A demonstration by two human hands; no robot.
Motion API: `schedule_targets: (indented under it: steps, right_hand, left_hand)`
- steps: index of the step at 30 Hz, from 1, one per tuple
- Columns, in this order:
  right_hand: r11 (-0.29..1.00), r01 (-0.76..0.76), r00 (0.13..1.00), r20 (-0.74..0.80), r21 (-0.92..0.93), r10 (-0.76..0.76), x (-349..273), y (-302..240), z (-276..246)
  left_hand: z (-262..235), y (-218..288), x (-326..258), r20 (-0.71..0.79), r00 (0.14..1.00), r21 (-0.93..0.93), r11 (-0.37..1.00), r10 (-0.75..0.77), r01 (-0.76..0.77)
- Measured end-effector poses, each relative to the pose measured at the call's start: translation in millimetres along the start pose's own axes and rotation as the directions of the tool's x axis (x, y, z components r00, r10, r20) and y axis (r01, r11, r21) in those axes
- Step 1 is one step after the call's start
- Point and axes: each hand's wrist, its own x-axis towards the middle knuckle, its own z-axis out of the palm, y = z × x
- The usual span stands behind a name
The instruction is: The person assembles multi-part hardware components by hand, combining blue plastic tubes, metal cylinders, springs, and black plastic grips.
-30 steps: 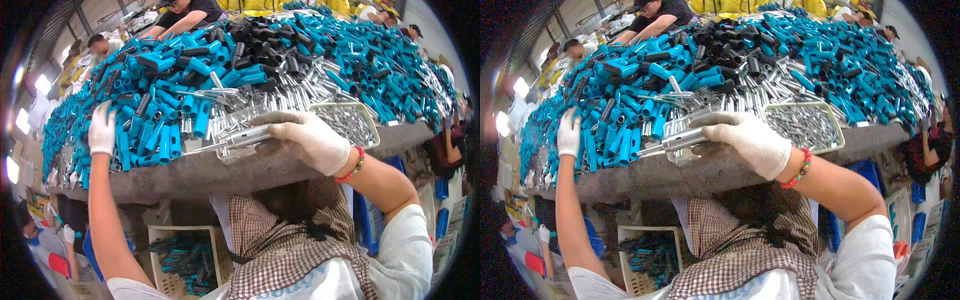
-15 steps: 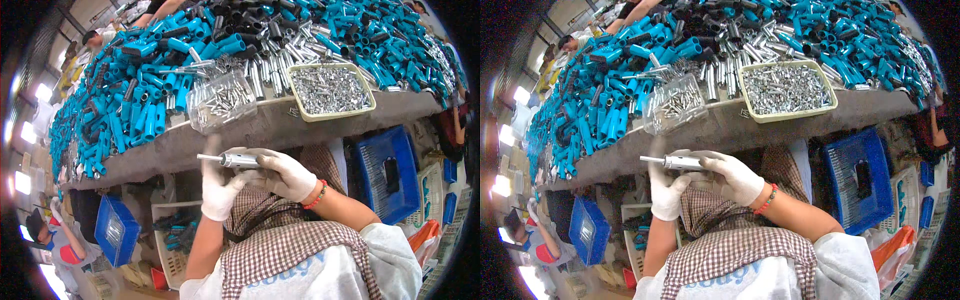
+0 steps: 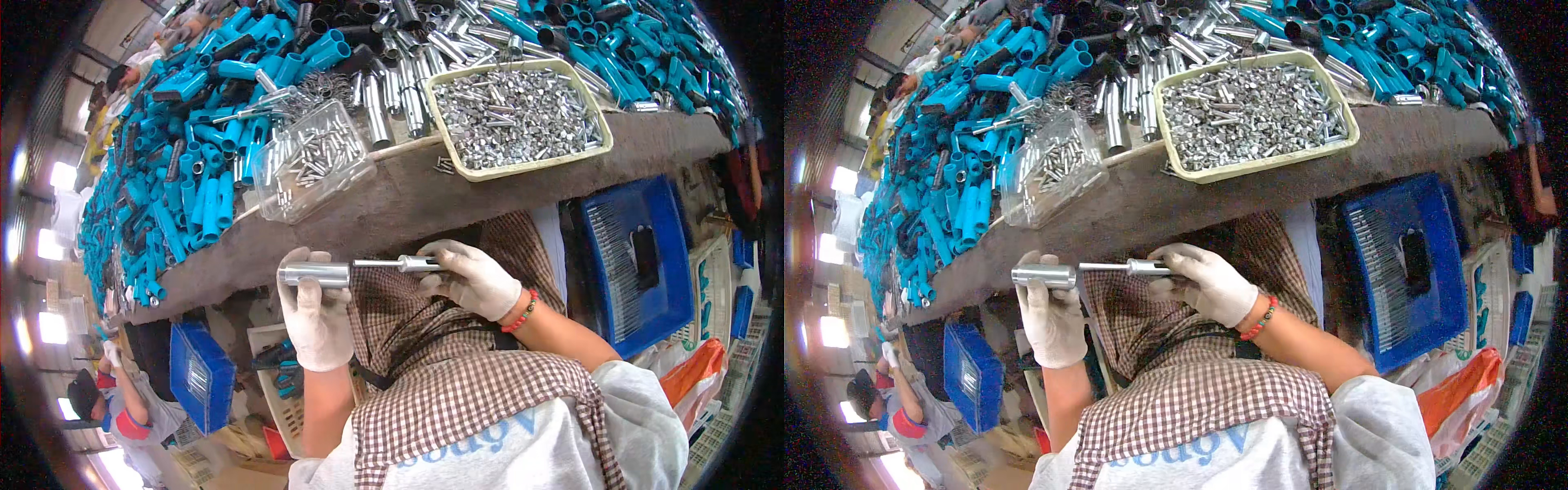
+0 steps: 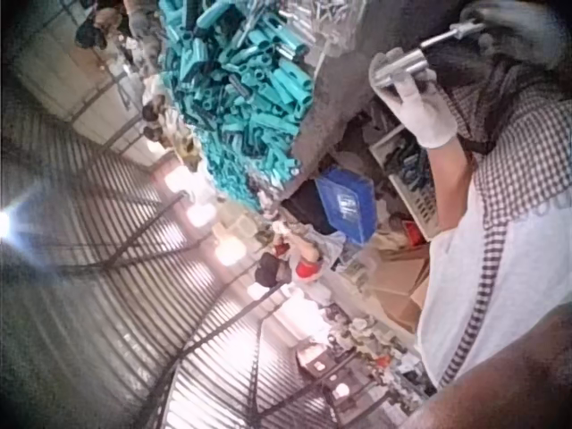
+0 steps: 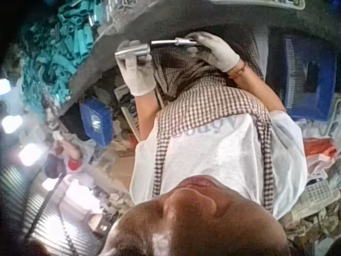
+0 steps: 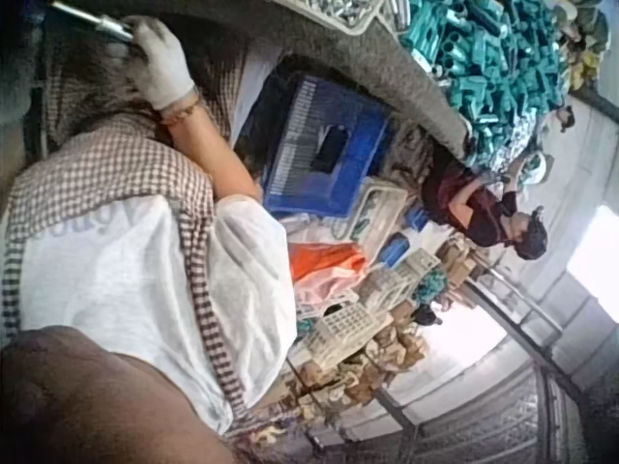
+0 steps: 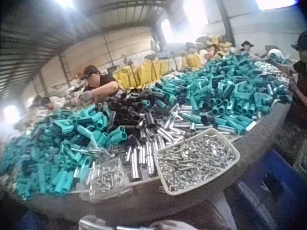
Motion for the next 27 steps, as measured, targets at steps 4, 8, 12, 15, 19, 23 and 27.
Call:
schedule_targets:
  steps: [4,8,12,15,19,23,27]
  right_hand:
    - [0.999,0.024,0.999,-0.023,0.038,-0.023,-24.2,-12.1,-2.1]
    - [0.961,-0.250,0.959,0.107,-0.116,0.262,-43.8,-11.0,-7.1]
    - [0.946,-0.060,0.990,0.103,-0.318,0.097,-44.5,-22.7,16.8]
    - [0.824,0.256,0.964,0.198,-0.506,-0.177,-35.6,-41.1,34.0]
    - [0.581,0.435,0.900,0.309,-0.688,-0.307,-30.3,-58.2,57.6]
    - [0.684,0.374,0.925,0.201,-0.627,-0.321,-32.1,-50.6,70.6]
    - [0.127,0.533,0.782,0.430,-0.837,-0.451,-24.1,-52.5,72.1]
  left_hand:
    - [-4.0,-11.7,-3.2,0.011,0.989,-0.392,0.910,-0.146,0.139]
    - [-2.7,-18.1,-11.2,0.292,0.902,-0.700,0.572,-0.317,0.427]
    - [-5.9,-30.6,-16.8,0.474,0.849,-0.713,0.464,-0.234,0.526]
    - [-4.4,-31.8,-21.7,0.526,0.831,-0.690,0.482,-0.180,0.540]
    - [-8.3,-37.0,-24.2,0.530,0.834,-0.625,0.593,-0.156,0.508]
    - [-3.7,-40.1,-27.7,0.465,0.862,-0.506,0.739,-0.200,0.445]
    - [-2.5,-42.0,-29.2,0.415,0.877,-0.281,0.883,-0.241,0.376]
